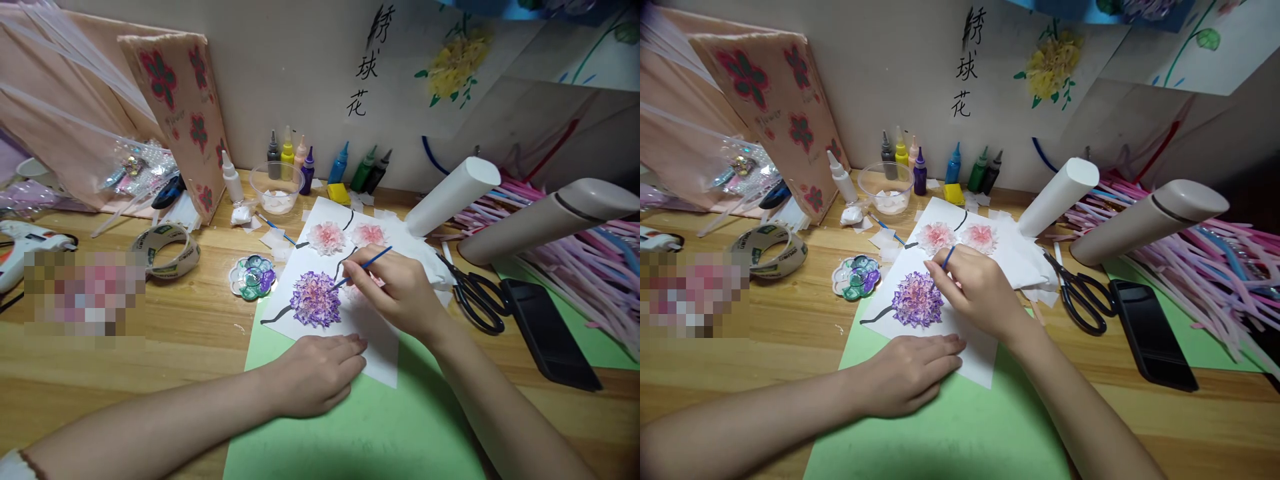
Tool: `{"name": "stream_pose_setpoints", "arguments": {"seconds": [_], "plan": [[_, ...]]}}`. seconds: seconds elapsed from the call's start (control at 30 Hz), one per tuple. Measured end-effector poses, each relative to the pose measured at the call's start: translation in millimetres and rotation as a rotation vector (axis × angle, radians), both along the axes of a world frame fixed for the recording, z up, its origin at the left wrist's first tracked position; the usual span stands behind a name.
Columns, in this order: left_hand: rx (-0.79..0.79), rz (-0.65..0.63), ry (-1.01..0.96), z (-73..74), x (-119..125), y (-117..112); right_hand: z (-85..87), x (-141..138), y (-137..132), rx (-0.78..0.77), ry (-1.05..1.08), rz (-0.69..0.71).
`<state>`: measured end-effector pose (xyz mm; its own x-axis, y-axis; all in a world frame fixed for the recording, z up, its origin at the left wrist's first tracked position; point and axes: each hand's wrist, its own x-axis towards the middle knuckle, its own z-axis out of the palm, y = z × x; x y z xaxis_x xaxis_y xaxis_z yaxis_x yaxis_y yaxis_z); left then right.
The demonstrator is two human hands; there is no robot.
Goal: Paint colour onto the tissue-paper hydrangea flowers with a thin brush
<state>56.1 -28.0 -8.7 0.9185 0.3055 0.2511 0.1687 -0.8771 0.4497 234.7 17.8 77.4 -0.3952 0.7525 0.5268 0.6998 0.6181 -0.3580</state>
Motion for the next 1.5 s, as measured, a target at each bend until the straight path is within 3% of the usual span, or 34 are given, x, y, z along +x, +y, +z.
{"name": "stream_pose_setpoints", "arguments": {"seconds": [0.13,0.4,0.77,0.97,1.13,1.3,1.5], "plan": [[0.001,-0.004,0.001,0.1,-0.3,0.0,0.2,3.3,0.0,0.084,-0.032,-0.021],[0.004,0.000,-0.011,0.0,1.0,0.8,-0.1,2.4,0.4,0.051,-0.072,0.052],[-0.022,-0.006,0.001,-0.1,0.1,0.2,0.5,4.8,1.4,0.023,-0.044,0.019],[-0.020,-0.008,0.029,0.3,-0.1,-0.9,8.5,3.6,-4.2,0.039,0.174,-0.032],[0.006,-0.010,0.035,-1.5,1.6,-1.0,10.1,-23.3,2.3,-0.089,0.279,0.021],[0.020,-0.020,0.035,-5.2,5.6,0.7,6.8,-62.5,22.3,-0.106,0.143,0.154],[0.003,-0.014,-0.008,-9.6,7.6,1.3,-4.5,-78.8,36.1,-0.210,0.044,0.143]]}}
